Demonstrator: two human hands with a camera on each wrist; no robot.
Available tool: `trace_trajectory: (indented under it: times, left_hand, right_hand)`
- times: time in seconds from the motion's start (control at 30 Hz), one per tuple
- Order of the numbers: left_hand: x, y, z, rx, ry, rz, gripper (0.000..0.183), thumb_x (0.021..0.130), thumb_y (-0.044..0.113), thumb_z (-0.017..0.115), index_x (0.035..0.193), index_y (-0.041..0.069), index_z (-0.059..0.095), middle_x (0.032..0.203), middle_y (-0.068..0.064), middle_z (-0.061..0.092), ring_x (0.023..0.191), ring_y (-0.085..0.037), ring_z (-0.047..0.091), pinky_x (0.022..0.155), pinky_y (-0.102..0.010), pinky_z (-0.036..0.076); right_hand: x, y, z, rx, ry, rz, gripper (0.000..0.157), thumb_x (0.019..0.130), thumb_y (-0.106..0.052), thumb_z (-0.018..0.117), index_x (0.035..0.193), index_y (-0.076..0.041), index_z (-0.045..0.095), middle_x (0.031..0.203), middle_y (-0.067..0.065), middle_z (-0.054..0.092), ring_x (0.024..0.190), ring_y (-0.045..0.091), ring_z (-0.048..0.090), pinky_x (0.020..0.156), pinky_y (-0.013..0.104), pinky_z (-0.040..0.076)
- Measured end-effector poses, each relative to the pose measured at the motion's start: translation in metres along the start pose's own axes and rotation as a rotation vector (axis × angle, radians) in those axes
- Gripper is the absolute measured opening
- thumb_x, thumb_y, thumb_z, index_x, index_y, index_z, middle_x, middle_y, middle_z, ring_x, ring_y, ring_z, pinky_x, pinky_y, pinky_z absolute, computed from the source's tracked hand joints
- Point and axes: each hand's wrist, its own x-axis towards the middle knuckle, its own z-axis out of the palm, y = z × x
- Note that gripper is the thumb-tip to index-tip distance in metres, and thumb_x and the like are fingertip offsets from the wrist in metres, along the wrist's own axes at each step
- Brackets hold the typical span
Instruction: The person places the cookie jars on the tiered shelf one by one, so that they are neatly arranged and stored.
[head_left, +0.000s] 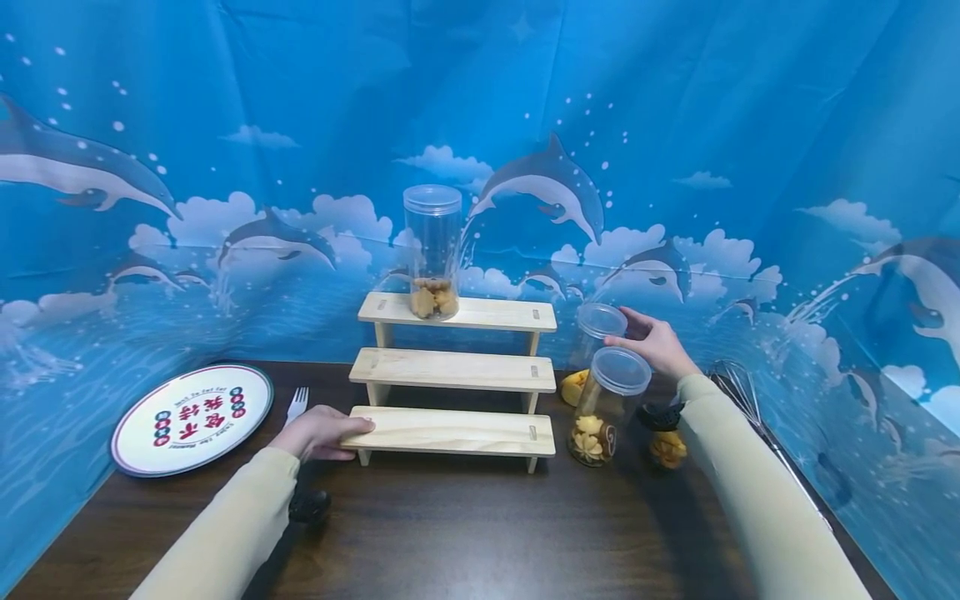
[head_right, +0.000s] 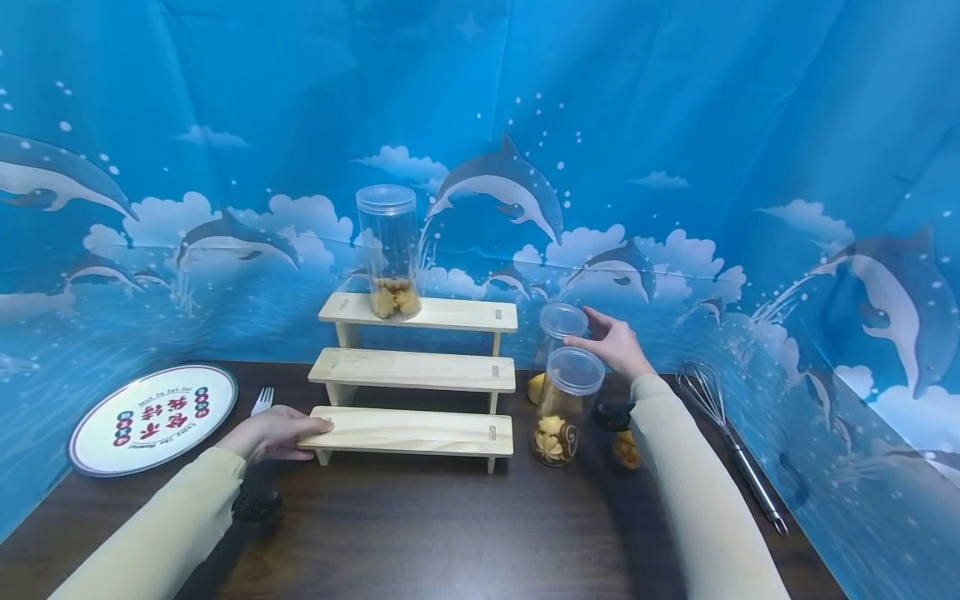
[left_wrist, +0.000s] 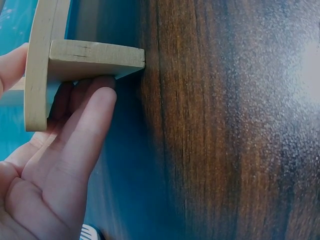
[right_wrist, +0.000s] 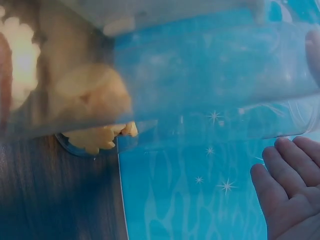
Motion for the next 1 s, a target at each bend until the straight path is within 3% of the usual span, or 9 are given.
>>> trace_trajectory:
  times: [0.53,0.77,1.0]
  left_hand:
    - [0.001,-0.002,0.0,0.009,0.012,-0.002,0.053,0.084,0.024,0.069,0.114,-0.018,0.052,0.085,-0.013,0.057,0.068,-0.016,0.065,0.069,-0.03,0.061]
    - [0.001,-0.004,0.001,0.0,0.017,0.013,0.053,0.083,0.023,0.07,0.113,-0.018,0.053,0.085,-0.013,0.056,0.068,-0.016,0.064,0.07,-0.031,0.061]
    - [0.001,-0.004,0.001,0.006,0.025,0.019,0.056,0.083,0.023,0.07,0.115,-0.019,0.053,0.086,-0.014,0.057,0.07,-0.017,0.064,0.07,-0.031,0.061]
  right_hand:
    - [-0.001,-0.001,0.01,0.059,0.018,0.023,0.087,0.085,-0.042,0.069,0.15,-0.007,0.023,0.144,0.023,0.04,0.13,0.037,0.043,0.105,0.053,0.041]
    - [-0.001,0.0,0.011,0.092,0.04,0.061,0.09,0.081,-0.047,0.071,0.15,-0.01,0.027,0.144,0.02,0.042,0.13,0.036,0.044,0.104,0.053,0.042]
    - [-0.003,0.0,0.008,0.091,0.073,0.046,0.086,0.081,-0.048,0.071,0.148,-0.011,0.032,0.142,0.019,0.044,0.128,0.035,0.046,0.103,0.053,0.043]
